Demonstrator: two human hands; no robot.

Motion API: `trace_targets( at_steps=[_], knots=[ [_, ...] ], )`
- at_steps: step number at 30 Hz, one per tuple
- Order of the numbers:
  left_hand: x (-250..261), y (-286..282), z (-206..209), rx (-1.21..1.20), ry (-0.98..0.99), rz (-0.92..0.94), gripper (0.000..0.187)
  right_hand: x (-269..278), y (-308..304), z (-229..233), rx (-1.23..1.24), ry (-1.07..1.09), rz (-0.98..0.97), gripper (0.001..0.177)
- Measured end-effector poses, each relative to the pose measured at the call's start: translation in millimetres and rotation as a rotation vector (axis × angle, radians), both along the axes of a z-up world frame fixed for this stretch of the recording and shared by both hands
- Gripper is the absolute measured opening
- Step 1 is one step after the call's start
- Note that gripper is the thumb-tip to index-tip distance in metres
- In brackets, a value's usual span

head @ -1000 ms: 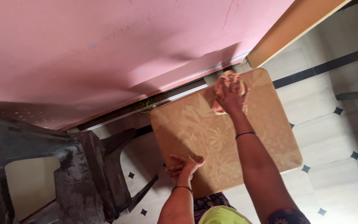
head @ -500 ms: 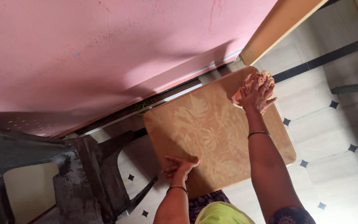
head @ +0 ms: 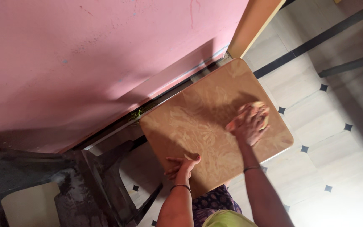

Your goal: The person wipes down a black plastic chair and a wooden stool using a cloth, then picks up a metal cup and a small bottle, and wipes the top surface of the stool again.

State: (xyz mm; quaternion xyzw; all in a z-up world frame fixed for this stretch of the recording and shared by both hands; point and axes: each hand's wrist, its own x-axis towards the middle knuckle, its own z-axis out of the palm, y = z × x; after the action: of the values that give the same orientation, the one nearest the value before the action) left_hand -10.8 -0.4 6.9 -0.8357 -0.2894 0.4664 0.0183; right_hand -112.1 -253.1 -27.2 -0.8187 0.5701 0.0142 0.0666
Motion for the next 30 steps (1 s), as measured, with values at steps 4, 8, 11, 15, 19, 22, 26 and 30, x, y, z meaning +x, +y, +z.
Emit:
trace_targets(
  at_steps=[4,8,11,15,19,22,26,30],
  knots=[
    [1.0,-3.6,-2.1,0.02,0.017,0.02,0.179,35.4,89.4,13.9,0.08,0.122,0.195,0.08],
    [-0.9,5.4,-15.8,0.057,0.038,-0.038,0.177,94.9,160.5,36.3,0.482,0.2,0.466,0.079],
    [-2.4,14.5,-34.7,0.084,0.047,-0.074,0.176,112.4,170.8,44.1,0.31,0.056,0.807,0.085],
    [-8.8,20.0,-47.9,0.104,0.052,-0.12,0.175,130.2,139.5,35.3,0.372,0.082,0.749,0.08],
    [-8.1,15.5,-35.7,0.085,0.071,-0.186,0.17,112.4,75.1,24.6,0.302,0.069,0.499,0.076],
    [-2.8,7.8,-16.4,0.083,0.095,-0.223,0.167,75.7,25.3,22.5,0.192,0.053,0.341,0.072],
    [4.7,3.1,22.1,-0.027,0.081,-0.136,0.169,11.1,-28.0,21.7,0.159,0.059,0.091,0.08],
    [7.7,2.8,34.1,-0.13,0.14,-0.087,0.164,-52.4,-44.8,13.1,0.076,-0.052,-0.093,0.084]
  ],
)
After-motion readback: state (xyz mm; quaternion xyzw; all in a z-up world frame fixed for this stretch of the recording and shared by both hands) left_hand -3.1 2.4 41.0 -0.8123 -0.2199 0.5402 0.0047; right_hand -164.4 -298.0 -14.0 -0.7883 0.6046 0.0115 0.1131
